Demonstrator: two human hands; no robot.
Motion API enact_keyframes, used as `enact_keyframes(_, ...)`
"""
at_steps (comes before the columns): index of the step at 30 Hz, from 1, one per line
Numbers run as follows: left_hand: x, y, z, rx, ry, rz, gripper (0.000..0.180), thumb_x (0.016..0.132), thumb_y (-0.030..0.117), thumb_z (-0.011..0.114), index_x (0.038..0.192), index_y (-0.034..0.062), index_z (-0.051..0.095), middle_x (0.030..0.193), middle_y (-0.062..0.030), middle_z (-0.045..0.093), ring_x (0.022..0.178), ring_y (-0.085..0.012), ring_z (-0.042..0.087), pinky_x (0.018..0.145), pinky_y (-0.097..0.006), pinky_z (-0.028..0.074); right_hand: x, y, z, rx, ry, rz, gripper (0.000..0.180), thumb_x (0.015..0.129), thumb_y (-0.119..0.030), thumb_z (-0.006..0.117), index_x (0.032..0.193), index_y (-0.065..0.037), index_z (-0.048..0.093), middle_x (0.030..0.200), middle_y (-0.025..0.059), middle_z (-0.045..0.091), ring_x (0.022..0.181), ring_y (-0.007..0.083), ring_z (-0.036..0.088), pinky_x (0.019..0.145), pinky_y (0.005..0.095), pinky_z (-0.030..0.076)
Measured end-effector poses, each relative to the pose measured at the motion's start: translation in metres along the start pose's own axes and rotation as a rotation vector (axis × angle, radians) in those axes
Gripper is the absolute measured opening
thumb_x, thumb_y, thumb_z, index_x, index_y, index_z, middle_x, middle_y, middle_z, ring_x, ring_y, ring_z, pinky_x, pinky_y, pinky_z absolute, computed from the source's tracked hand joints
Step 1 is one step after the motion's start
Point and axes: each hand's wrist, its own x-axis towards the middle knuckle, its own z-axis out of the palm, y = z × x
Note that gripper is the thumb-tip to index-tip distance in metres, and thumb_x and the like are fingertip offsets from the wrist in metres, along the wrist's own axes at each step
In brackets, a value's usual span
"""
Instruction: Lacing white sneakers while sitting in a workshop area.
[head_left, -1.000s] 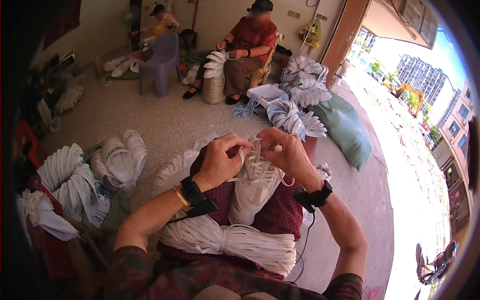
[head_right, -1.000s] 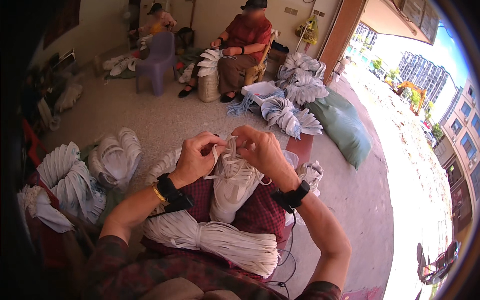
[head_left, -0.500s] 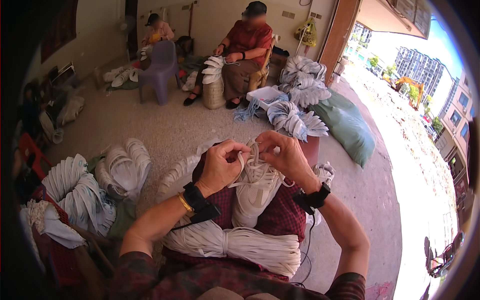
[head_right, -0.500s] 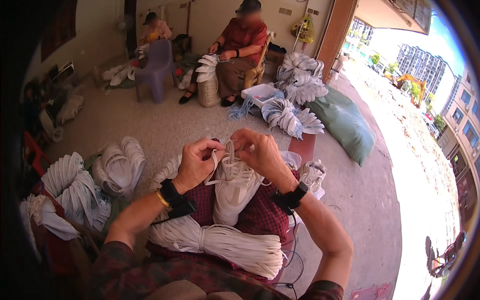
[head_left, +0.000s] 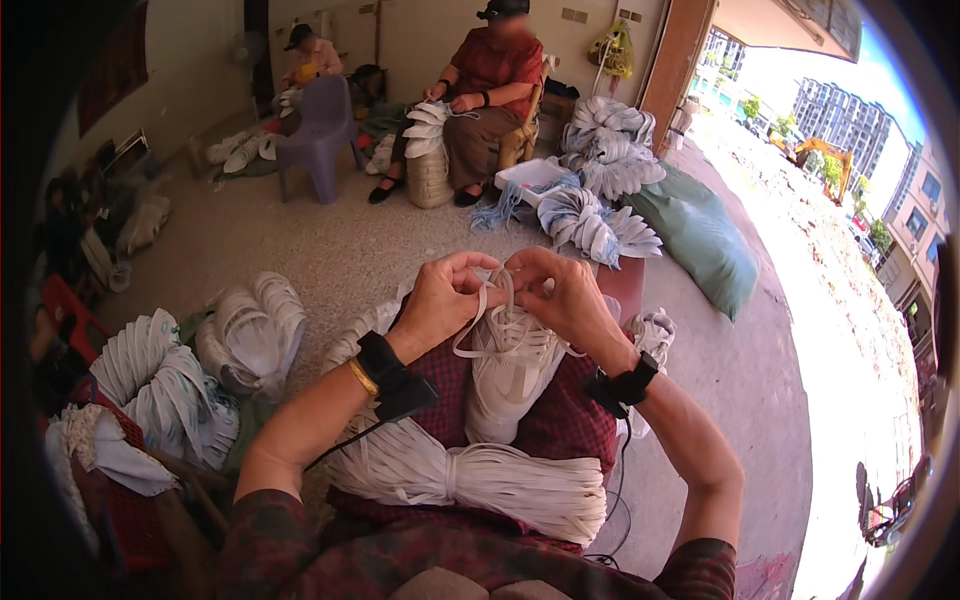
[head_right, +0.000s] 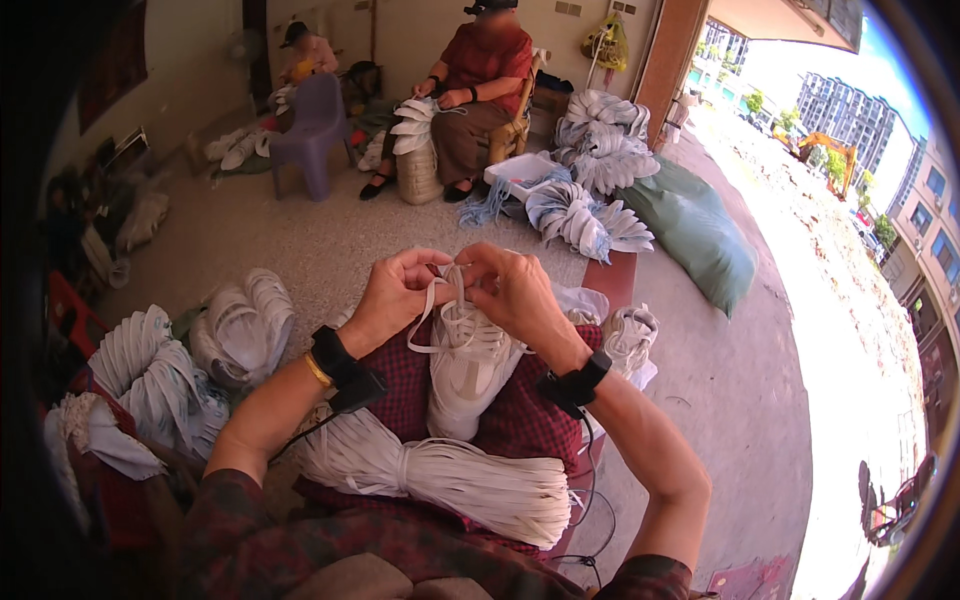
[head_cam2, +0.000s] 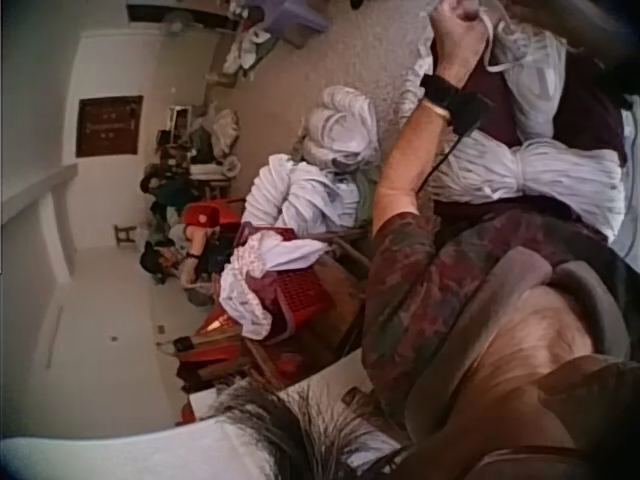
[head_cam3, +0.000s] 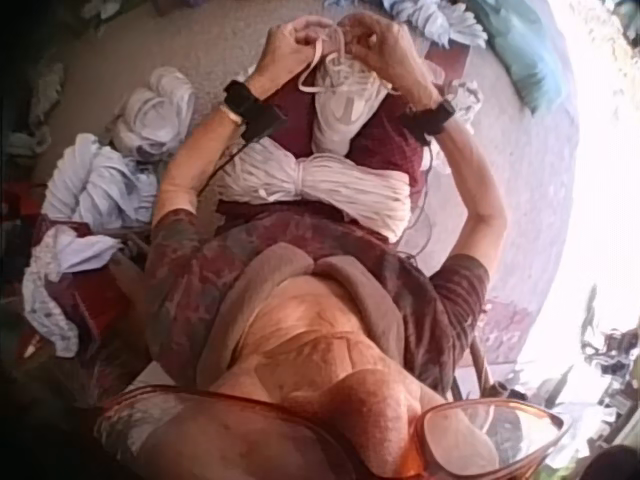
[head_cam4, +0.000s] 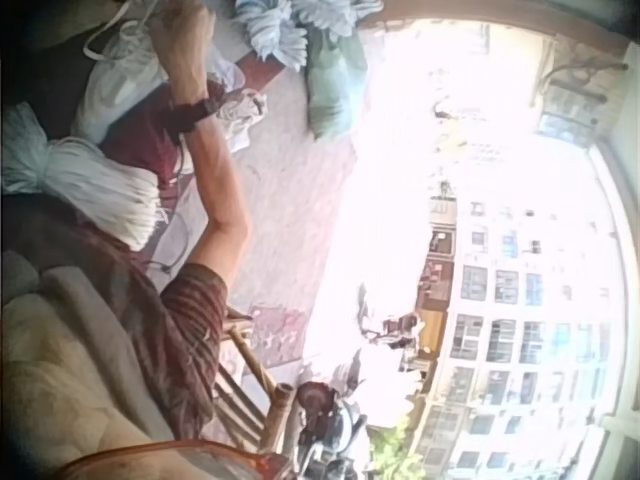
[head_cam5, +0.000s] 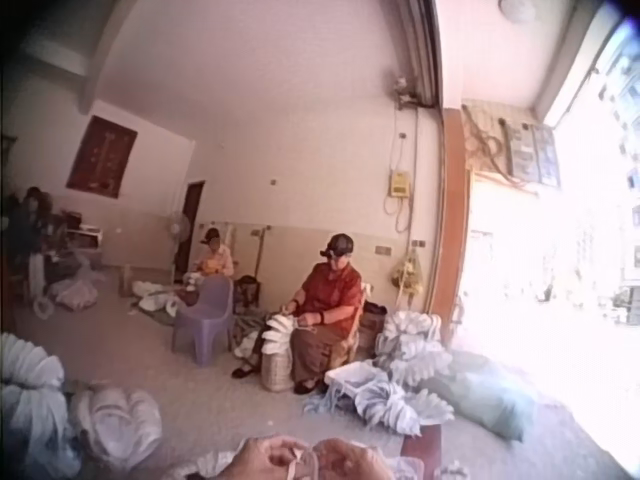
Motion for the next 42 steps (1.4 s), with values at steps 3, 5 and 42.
enact_keyframes(3,0.002,-0.002,-0.003,0.158,-0.061,0.062,0.052,0.081,0.012,0.083,0.128,0.0038,0.061,0.078,0.0015,0.065,0.068,-0.0049,0.057,0.063,-0.024,0.047,-0.001,0.002,0.004,-0.069,-0.014,-0.012,0.031,0.076,0.004,0.067,0.106,-0.003,0.061,0.084,0.0102,0.071,0.073,0.0283,0.068,0.068,0.0374,0.053)
enact_keyframes(5,0.001,0.005,-0.001,0.372,-0.176,0.151,0.066,0.074,0.018,0.087,0.133,0.0089,0.058,0.077,0.0019,0.057,0.068,-0.0081,0.054,0.065,-0.028,0.047,-0.001,0.003,0.005,-0.34,-0.002,-0.228,0.028,0.076,0.006,0.062,0.1,-0.003,0.051,0.083,0.0123,0.064,0.085,0.0352,0.064,0.068,0.043,0.051)
enact_keyframes(42,-0.01,-0.035,-0.028,-0.153,-0.254,-0.044,0.05,0.103,0.033,0.043,0.139,-0.0021,0.049,0.113,-0.0109,0.06,0.104,-0.0184,0.06,0.097,-0.036,0.053,-0.007,0.067,-0.1,0.709,0.077,0.359,0.041,0.104,-0.025,0.057,0.132,0.004,0.059,0.112,0.0025,0.07,0.1,0.0084,0.065,0.087,0.0238,0.051)
